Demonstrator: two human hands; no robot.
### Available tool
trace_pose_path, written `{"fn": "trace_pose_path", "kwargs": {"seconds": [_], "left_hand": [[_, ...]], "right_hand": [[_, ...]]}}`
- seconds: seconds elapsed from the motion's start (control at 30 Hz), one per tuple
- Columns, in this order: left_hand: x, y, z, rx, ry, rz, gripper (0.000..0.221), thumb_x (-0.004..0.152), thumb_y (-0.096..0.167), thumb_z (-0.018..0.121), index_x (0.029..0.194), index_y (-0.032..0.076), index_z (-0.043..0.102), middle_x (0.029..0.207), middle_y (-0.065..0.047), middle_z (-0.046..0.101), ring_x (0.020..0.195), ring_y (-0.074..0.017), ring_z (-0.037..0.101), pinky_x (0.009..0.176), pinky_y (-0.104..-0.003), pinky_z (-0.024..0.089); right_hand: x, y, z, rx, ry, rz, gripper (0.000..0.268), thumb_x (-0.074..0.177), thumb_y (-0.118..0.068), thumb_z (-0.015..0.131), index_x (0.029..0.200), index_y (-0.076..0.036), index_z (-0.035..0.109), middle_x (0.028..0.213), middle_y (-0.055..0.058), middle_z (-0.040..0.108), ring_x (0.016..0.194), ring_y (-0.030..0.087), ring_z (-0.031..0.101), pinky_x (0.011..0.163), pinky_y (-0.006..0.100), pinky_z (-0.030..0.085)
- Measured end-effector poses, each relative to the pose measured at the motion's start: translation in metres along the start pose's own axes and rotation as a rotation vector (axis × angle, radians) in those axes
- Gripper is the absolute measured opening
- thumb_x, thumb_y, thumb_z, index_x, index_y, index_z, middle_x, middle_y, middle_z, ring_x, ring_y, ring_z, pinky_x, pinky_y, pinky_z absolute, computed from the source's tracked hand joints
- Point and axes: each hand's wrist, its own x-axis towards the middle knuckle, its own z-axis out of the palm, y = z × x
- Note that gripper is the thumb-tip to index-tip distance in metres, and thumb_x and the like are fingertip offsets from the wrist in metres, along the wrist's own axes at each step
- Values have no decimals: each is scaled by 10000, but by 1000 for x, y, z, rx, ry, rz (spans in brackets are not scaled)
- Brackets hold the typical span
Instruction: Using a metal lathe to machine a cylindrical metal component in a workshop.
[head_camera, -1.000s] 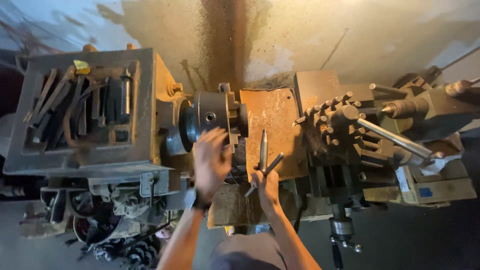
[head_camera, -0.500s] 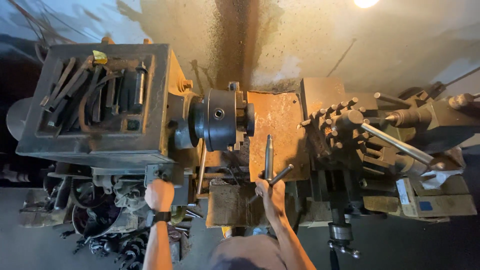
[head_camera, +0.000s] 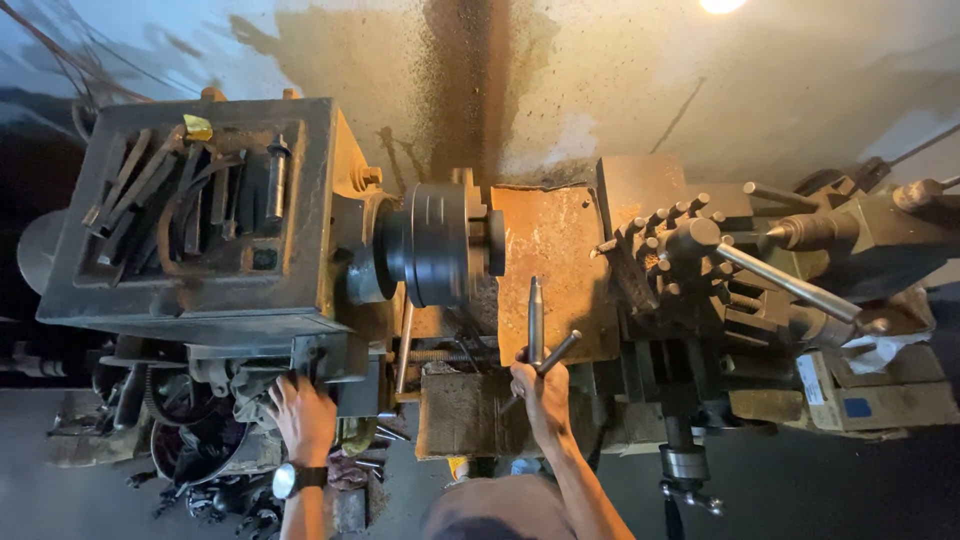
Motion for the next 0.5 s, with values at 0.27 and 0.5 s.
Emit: {"fn": "trace_pose_path", "kwargs": {"seconds": [0.27,0.5], "left_hand": [[-25,106,-47,-392,218,285,413,964,215,662,1291,-34,611,1297,-228,568,1206,-379,573,993,-528,509],[-32,173,-90,-683,79,426,422,914,93,707,1301,-34,598,1241,-201,605,1123,-358,624,939,-421,543]], "right_hand": [[12,21,-12,22,26,9,134,863,-43,648,974,0,587,695,11,530,561,93,469,507,264,380],[17,30,-23,-36,79,35,148,848,-23,653,983,8,604,685,19,545,558,119,506,500,286,420]]}}
